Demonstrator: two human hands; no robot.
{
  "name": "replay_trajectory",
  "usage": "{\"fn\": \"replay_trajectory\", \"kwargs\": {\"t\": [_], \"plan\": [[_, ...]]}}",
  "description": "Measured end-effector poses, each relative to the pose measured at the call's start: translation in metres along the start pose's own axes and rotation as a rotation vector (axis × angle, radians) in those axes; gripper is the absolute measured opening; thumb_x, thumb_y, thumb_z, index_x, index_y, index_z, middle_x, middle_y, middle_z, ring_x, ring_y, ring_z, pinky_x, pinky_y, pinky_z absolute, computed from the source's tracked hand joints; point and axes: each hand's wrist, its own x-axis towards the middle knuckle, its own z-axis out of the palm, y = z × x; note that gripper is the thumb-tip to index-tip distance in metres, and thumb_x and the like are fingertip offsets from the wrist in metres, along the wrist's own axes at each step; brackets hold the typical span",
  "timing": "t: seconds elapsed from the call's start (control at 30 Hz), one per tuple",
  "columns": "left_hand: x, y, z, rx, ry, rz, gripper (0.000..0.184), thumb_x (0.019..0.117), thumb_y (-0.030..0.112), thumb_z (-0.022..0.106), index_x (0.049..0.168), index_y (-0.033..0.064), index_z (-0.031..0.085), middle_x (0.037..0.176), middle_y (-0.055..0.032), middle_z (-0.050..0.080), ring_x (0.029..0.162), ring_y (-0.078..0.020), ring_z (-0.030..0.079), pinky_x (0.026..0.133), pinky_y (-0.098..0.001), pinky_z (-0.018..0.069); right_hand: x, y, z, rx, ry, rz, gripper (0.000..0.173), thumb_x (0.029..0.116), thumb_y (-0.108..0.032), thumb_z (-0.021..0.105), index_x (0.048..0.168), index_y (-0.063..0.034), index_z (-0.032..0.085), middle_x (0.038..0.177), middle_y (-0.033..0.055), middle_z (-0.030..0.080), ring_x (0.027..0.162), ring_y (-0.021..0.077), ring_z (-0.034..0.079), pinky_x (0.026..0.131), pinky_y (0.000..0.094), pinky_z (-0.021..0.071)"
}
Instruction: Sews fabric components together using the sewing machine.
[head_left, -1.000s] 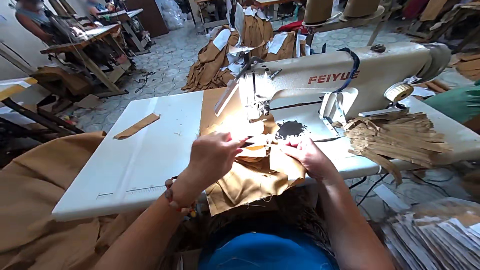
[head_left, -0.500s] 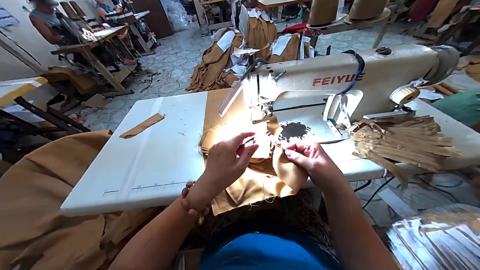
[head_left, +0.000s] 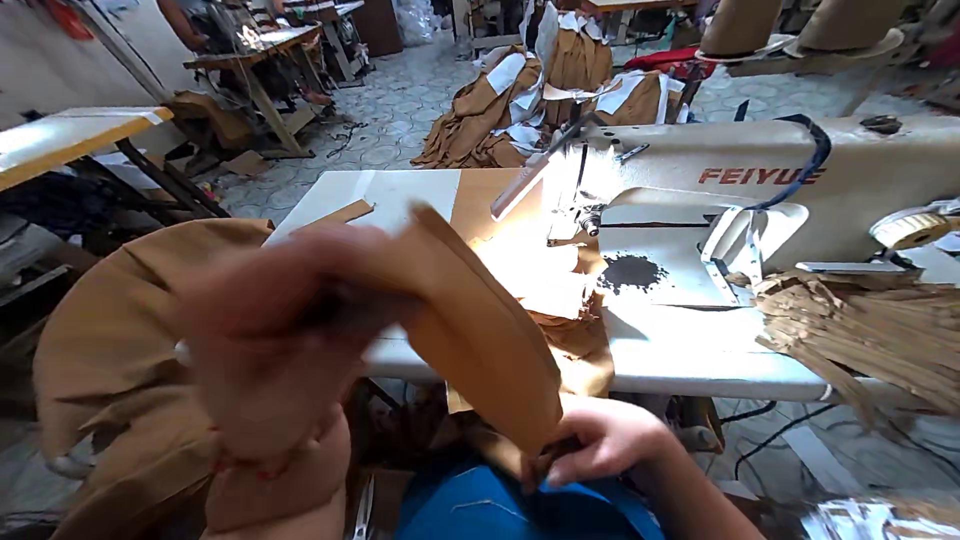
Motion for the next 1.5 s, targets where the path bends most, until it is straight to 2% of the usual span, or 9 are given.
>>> {"fn": "replay_trajectory", "kwargs": {"t": [0.13, 0.23, 0.4, 0.53, 0.77, 1.13, 1.2, 1.33, 1.5], "plan": [[-0.009, -0.034, -0.032, 0.079, 0.3, -0.29, 0.013, 0.1001, 0.015, 0.063, 0.101, 0.026, 0.056, 0.078, 0.0171, 0.059, 0.06, 0.0065, 0.052, 0.053, -0.008, 0.0445, -0.041, -0.048, -0.024, -0.122, 0.571, 0.065, 0.015, 0.0999, -0.02, 0.06, 0.1, -0.0235, 0.075, 0.082, -0.0188, 0.07, 0.074, -0.0126, 0.061, 0.067, 0.0089, 0.0516], [-0.001, -0.083, -0.01, 0.155, 0.138, -0.41, 0.006, 0.1021, 0.018, 0.061, 0.099, 0.0236, 0.062, 0.077, 0.0187, 0.059, 0.059, 0.0103, 0.051, 0.055, -0.0086, 0.0447, -0.032, -0.068, -0.039, -0.215, 1.069, 0.314, 0.022, 0.0939, -0.005, 0.057, 0.081, -0.0163, 0.07, 0.065, -0.0087, 0.066, 0.055, -0.0028, 0.059, 0.052, 0.0157, 0.0507], [-0.017, -0.166, 0.018, 0.588, -0.161, -0.962, 0.049, 0.101, 0.03, 0.065, 0.135, -0.0042, 0.058, 0.108, -0.0325, 0.067, 0.101, -0.0508, 0.065, 0.088, -0.0723, 0.0471, -0.025, -0.034, -0.064, -0.258, 1.176, 0.451, 0.018, 0.0969, 0.003, 0.058, 0.081, -0.0034, 0.063, 0.065, -0.0001, 0.062, 0.056, 0.0045, 0.059, 0.055, 0.0219, 0.0525], [-0.024, -0.139, 0.046, 0.716, -0.222, -0.628, 0.042, 0.1059, 0.027, 0.057, 0.143, 0.0077, 0.059, 0.11, -0.0257, 0.071, 0.093, -0.0467, 0.069, 0.077, -0.0687, 0.0506, -0.021, -0.035, -0.065, -0.221, 1.212, 0.445, 0.017, 0.096, 0.004, 0.059, 0.081, -0.0032, 0.066, 0.066, 0.0002, 0.063, 0.059, 0.0043, 0.06, 0.059, 0.022, 0.0538], [-0.011, -0.083, 0.106, 0.724, -0.456, -0.013, 0.015, 0.0889, 0.012, 0.07, 0.1, 0.009, 0.08, 0.079, -0.0131, 0.066, 0.069, -0.0323, 0.066, 0.054, -0.0479, 0.0509, -0.016, -0.044, -0.059, -0.204, 1.181, 0.395, 0.019, 0.0981, 0.003, 0.055, 0.084, -0.0032, 0.066, 0.067, 0.0011, 0.065, 0.057, 0.0042, 0.061, 0.055, 0.0202, 0.0528], [-0.005, -0.069, 0.109, 0.478, -0.382, -0.239, 0.028, 0.0925, 0.015, 0.072, 0.119, 0.0073, 0.076, 0.083, -0.0107, 0.072, 0.067, -0.0245, 0.067, 0.059, -0.0446, 0.0527, -0.022, -0.064, -0.038, -0.195, 1.115, 0.354, 0.021, 0.0943, -0.003, 0.054, 0.081, -0.0139, 0.066, 0.067, -0.0069, 0.068, 0.058, -0.0014, 0.063, 0.056, 0.0161, 0.0541], [-0.013, -0.065, 0.107, 0.28, -0.38, -0.293, 0.043, 0.0881, 0.026, 0.075, 0.125, 0.0047, 0.071, 0.07, -0.0021, 0.061, 0.057, -0.0128, 0.054, 0.054, -0.0335, 0.0469, -0.02, -0.063, -0.031, -0.063, 1.01, 0.285, 0.026, 0.0946, -0.005, 0.053, 0.081, -0.0174, 0.071, 0.068, -0.0082, 0.07, 0.059, -0.0029, 0.064, 0.057, 0.0149, 0.0546], [-0.03, -0.049, 0.104, -0.004, -0.459, -0.185, 0.008, 0.0837, 0.011, 0.073, 0.087, 0.0048, 0.076, 0.07, 0.0021, 0.068, 0.063, 0.0004, 0.058, 0.059, -0.0195, 0.0477, -0.011, -0.038, -0.017, 0.095, 0.633, 0.105, 0.021, 0.1021, -0.026, 0.056, 0.092, -0.0272, 0.075, 0.078, -0.0178, 0.069, 0.069, -0.0095, 0.062, 0.063, 0.0114, 0.0521], [-0.011, -0.027, 0.044, -0.045, -0.218, -0.117, 0.009, 0.096, 0.015, 0.066, 0.091, 0.008, 0.07, 0.08, 0.0086, 0.064, 0.074, 0.0074, 0.057, 0.067, -0.009, 0.048, -0.024, -0.015, -0.008, 0.377, 0.032, 0.067, 0.037, 0.1071, -0.038, 0.051, 0.126, -0.0112, 0.068, 0.101, -0.0016, 0.077, 0.087, 0.005, 0.074, 0.078, 0.0228, 0.0617]]}}
